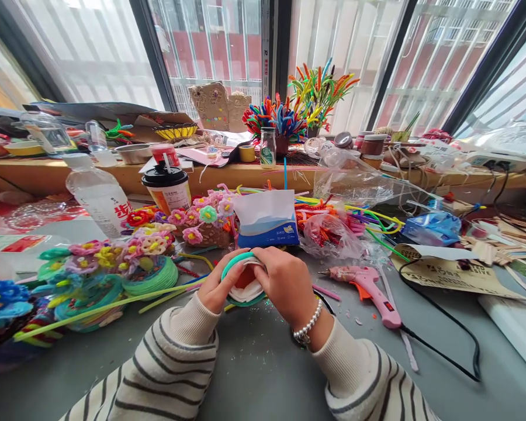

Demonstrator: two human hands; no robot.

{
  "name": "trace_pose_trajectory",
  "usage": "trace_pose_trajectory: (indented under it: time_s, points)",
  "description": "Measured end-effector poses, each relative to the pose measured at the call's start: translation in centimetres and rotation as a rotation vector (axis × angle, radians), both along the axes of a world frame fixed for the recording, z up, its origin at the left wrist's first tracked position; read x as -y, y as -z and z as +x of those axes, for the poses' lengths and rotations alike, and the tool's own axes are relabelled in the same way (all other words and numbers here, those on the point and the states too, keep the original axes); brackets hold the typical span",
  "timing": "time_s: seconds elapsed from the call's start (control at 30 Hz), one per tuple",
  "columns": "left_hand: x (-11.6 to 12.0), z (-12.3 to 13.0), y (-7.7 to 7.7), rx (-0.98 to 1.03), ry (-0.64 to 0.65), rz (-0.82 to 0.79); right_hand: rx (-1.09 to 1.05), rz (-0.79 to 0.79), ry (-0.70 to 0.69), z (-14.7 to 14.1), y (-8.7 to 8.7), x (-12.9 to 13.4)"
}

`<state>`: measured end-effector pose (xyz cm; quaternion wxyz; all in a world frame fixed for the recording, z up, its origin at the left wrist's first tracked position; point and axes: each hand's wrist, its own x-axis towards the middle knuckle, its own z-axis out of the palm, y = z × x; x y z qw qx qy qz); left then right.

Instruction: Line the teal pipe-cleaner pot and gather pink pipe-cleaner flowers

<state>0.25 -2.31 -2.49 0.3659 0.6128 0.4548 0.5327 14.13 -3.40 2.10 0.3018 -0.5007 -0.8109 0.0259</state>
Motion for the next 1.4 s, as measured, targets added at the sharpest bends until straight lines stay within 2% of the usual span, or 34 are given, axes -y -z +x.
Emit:
trace_pose_trajectory:
  time_s: [0.1,0.2,0.33,0.53,0.67,0.83,0.93,1.0,1.1,1.2,1.33,1.4]
  points:
    - [0.1,0.0,-0.3,-0.015,0.024,0.011,-0.026,-0.087,-0.095,0.7,-0.9,-0.1]
    - [0.2,0.0,-0.4,-0.027,0.059,0.019,-0.002,-0.089,-0.15,1.2,-1.4,-0.2]
    - [0.4,-0.1,-0.4,-0.119,0.03,0.057,0.063,0.004,-0.091,1.0,-1.2,-0.1]
    - [0.6,-0.3,-0.2,-0.44,-0.153,0.291,0.151,0.143,-0.024,0.4,-0.3,0.1]
    - [0.6,-0.4,0.2,-0.487,-0.219,0.332,0.177,0.169,-0.003,-0.1,0.1,0.2]
    - [0.8,-0.5,-0.1,-0.521,-0.199,0.323,0.174,0.22,0.01,-0.4,0.3,0.4]
    - [1.0,-0.3,-0.6,-0.452,-0.186,0.294,0.153,0.26,0.033,-0.3,0.3,0.5]
    - [0.9,0.0,-0.6,-0.345,-0.183,0.207,0.119,0.279,0.062,-0.2,0.2,0.5]
    - [0.7,0.4,-0.2,-0.089,-0.058,0.024,0.051,0.276,0.099,-0.1,0.1,0.5]
    - [0.5,0.3,0.1,0.089,0.039,-0.08,-0.026,0.172,0.082,0.0,-0.3,0.4]
    - [0.7,0.0,-0.4,0.115,0.018,-0.161,-0.125,-0.06,-0.032,0.7,-1.0,0.0]
    - [0.9,0.0,-0.7,0.121,0.012,-0.161,-0.124,-0.121,-0.088,1.0,-1.2,-0.2]
